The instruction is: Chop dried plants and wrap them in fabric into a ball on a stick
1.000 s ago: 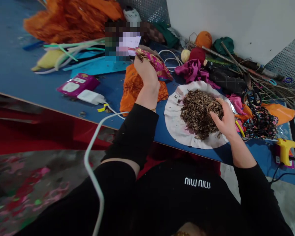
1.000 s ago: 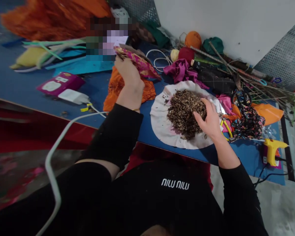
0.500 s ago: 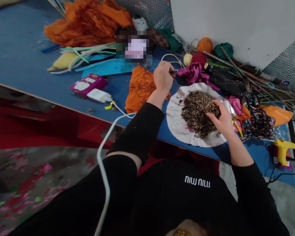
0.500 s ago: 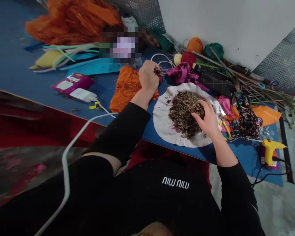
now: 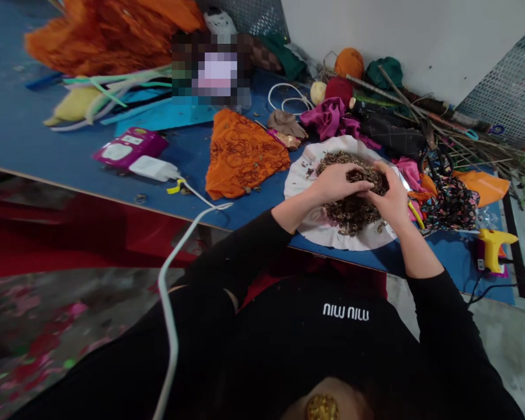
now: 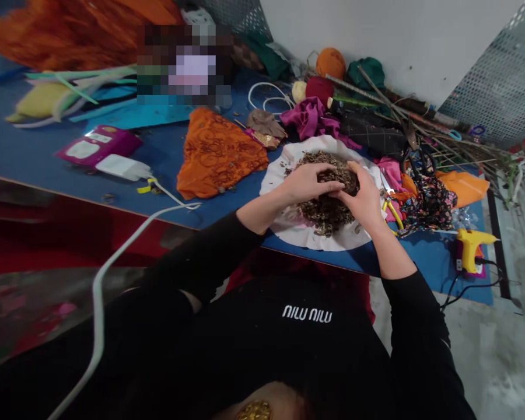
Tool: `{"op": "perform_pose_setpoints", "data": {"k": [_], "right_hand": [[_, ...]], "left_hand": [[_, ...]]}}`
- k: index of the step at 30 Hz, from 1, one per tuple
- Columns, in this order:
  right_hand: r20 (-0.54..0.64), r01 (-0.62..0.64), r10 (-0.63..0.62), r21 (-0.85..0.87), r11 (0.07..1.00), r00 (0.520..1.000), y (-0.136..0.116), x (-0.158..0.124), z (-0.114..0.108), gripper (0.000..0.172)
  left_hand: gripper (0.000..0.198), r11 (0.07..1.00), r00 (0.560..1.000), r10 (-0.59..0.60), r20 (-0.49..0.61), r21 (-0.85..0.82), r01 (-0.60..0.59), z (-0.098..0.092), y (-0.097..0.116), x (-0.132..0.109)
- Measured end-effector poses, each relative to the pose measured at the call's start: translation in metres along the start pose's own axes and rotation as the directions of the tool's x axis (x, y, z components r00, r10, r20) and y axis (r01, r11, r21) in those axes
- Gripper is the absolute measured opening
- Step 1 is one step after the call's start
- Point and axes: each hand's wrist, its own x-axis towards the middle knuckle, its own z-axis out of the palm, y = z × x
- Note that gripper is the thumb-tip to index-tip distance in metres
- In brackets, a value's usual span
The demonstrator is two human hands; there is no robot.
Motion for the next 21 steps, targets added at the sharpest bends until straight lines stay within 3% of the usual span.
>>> {"op": "perform_pose_setpoints", "data": {"k": [5, 10, 16, 21], "right_hand": [[-0.038, 0.028, -0.029, -0.030, 0.999, 0.999, -0.003, -0.001, -0.002, 0.071], [-0.004, -0.009, 0.009, -0.058, 0.998, 1.000, -0.008, -0.003, -0.005, 0.044], [-0.048, -0.096, 0.099, 0.064, 0.993, 0.994, -0.006, 0.000, -0.006, 0.033], [-0.043, -0.168, 0.182, 0.225, 0.960, 0.982, 0.002, 0.002, -0.006, 0.032]], "left_hand": [[0.036, 0.996, 0.995, -0.049, -0.090, -0.079, 0.042, 0.000, -0.010, 0.003], [0.039, 1.000, 0.989, 0.012, -0.151, 0.006, -0.011, 0.002, -0.014, -0.002], [0.026, 0.996, 0.991, -0.057, -0.122, -0.077, 0.048, -0.003, -0.018, -0.002], [0.031, 0.977, 0.990, -0.119, -0.078, -0.184, 0.103, -0.006, -0.025, -0.001]]}}
